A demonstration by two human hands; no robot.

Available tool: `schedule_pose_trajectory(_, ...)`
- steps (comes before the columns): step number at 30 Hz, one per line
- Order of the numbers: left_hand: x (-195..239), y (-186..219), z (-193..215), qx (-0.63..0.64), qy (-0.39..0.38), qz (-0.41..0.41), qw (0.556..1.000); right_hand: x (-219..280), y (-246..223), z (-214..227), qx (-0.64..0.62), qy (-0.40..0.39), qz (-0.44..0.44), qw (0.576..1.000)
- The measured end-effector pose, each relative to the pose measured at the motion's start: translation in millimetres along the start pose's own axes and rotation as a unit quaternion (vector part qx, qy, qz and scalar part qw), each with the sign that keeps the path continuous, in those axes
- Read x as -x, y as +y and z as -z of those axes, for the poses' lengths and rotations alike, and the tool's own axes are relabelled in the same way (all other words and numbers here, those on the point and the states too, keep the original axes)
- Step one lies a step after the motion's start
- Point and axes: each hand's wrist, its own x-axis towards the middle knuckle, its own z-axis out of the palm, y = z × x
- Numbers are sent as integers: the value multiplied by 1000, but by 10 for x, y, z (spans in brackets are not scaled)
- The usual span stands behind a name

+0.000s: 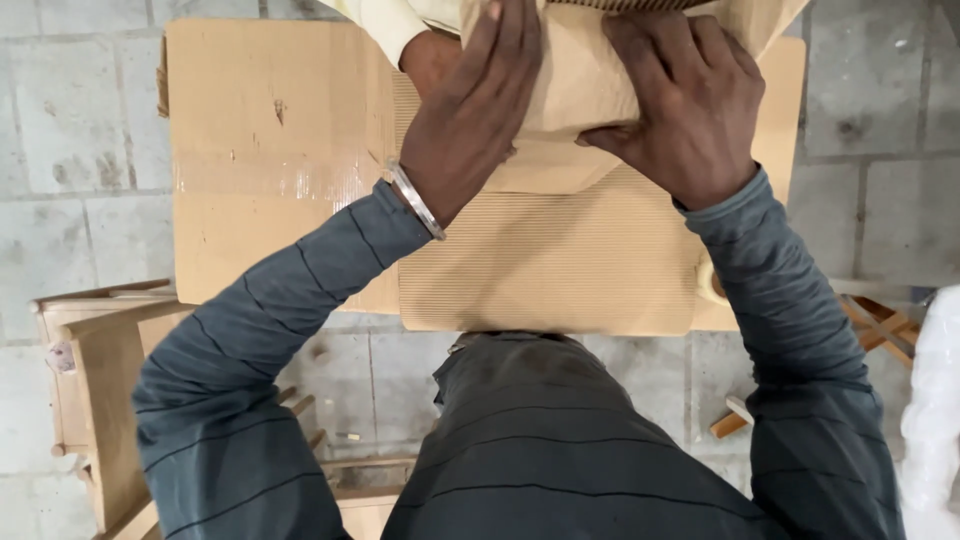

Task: The person lays a corrugated cardboard sheet on the table and folds a paper-wrapped bundle, taping it with packing tape. They then spread a white foam sheet, place a wooden furniture rail on it, and fold the foam over the part to wrap it.

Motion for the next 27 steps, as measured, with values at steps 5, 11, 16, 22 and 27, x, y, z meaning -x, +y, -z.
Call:
schedule_pose_trajectory(5,-168,-218,608,-63,-15,25,998,-61,33,41,-17,-14,0,1000)
schedule_pose_trajectory(11,-190,-387,513,-18,28,0,999,-77,36,28,-16,-28,-5,999)
schedule_pose_trajectory(16,-222,-422,495,74,36,-22,996,-86,-3,13,-20,-5,3,1000)
schedule_pose_trajectory(22,-387,-138,724,13,9,36,999,31,21,-74,-25,-29,-24,999)
schedule_pose_trajectory(27,-500,72,596,277,116,79,951,102,-41,-116,-39,-1,-46,998)
